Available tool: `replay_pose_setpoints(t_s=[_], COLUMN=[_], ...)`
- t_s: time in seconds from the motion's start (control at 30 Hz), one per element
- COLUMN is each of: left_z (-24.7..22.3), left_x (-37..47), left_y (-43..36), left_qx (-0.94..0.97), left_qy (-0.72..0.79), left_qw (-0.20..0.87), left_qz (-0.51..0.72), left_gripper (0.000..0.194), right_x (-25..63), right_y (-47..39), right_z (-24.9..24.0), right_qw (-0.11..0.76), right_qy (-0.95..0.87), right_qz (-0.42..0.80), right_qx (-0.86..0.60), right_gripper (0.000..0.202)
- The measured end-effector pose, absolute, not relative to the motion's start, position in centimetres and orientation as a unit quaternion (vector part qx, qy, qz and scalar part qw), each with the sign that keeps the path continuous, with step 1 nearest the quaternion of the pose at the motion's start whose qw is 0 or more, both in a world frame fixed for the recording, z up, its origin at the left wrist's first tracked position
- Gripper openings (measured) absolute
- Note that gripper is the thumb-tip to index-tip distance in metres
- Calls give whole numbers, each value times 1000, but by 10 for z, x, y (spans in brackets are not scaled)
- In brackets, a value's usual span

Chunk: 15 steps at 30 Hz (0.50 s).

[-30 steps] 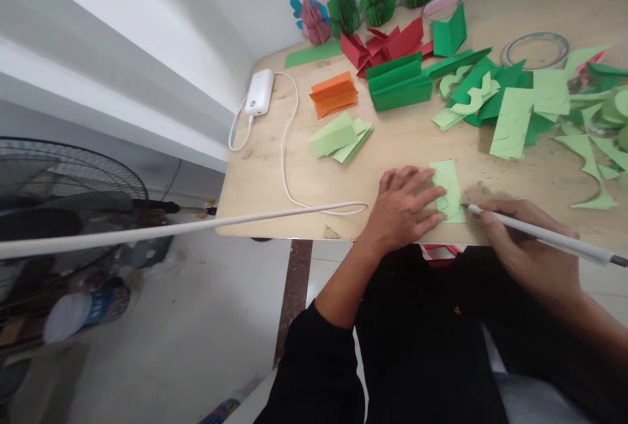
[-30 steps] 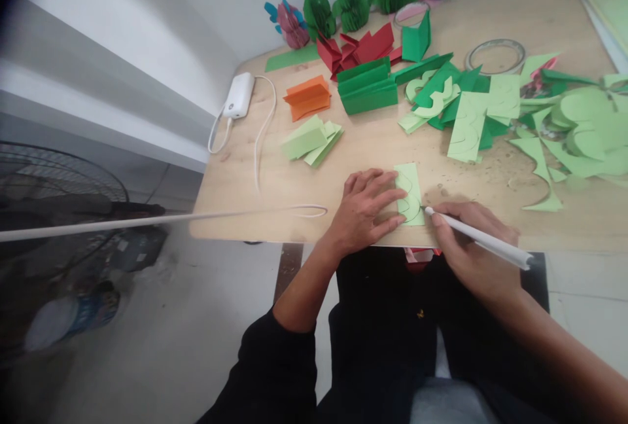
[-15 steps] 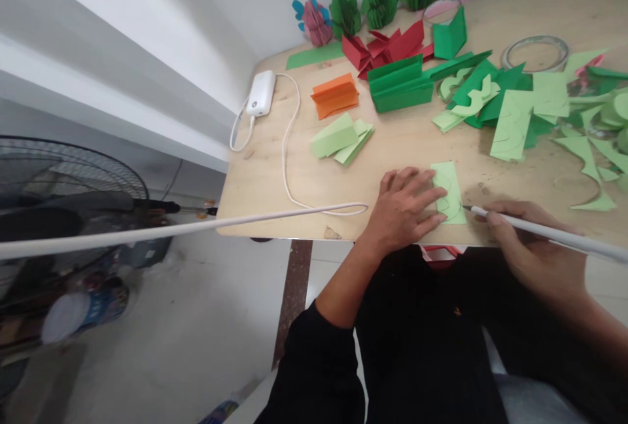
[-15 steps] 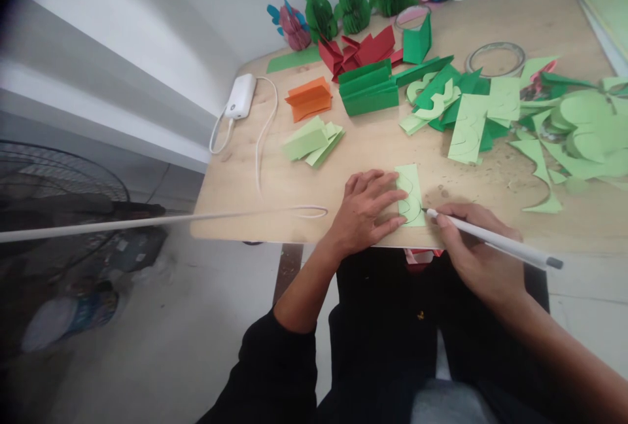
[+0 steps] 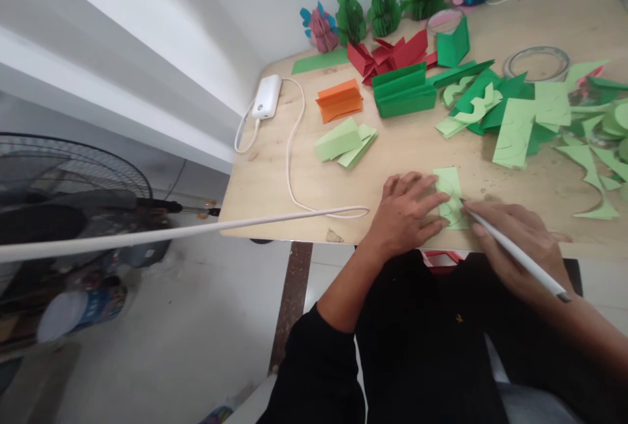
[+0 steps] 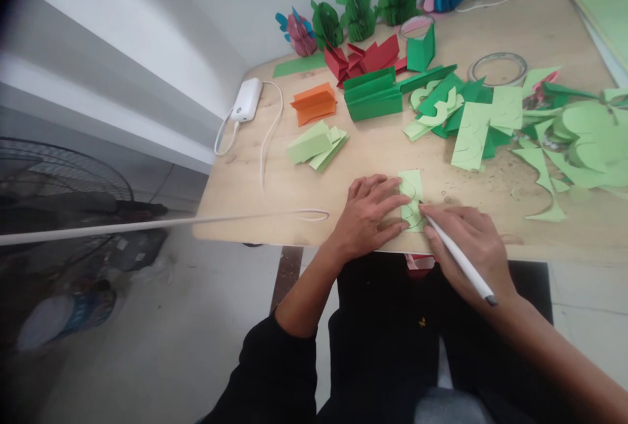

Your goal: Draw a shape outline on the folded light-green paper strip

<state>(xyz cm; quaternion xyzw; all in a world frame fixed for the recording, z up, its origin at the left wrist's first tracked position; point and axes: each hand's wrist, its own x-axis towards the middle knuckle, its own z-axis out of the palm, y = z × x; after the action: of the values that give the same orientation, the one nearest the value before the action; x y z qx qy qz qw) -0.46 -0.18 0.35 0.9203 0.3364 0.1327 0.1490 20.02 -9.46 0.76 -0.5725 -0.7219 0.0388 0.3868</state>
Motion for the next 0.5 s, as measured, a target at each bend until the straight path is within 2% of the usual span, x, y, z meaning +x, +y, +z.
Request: replay_pose_setpoints(t_s=[0.17, 0.5], left_z=[2, 2], left_x=[-4, -4], left_y=[-1, -3], left_qx=[921, 923], left_qy=[332, 334], left_qw=[145, 132], left_qz=[141, 137], left_gripper=[41, 48], right_x=[202, 205], right_y=[-94, -95], right_z=[3, -4], right_qw=[345, 342], right_qy=[-771, -785], right_qz=[-36, -75], right_qx=[-534, -511], right_gripper=[36, 54])
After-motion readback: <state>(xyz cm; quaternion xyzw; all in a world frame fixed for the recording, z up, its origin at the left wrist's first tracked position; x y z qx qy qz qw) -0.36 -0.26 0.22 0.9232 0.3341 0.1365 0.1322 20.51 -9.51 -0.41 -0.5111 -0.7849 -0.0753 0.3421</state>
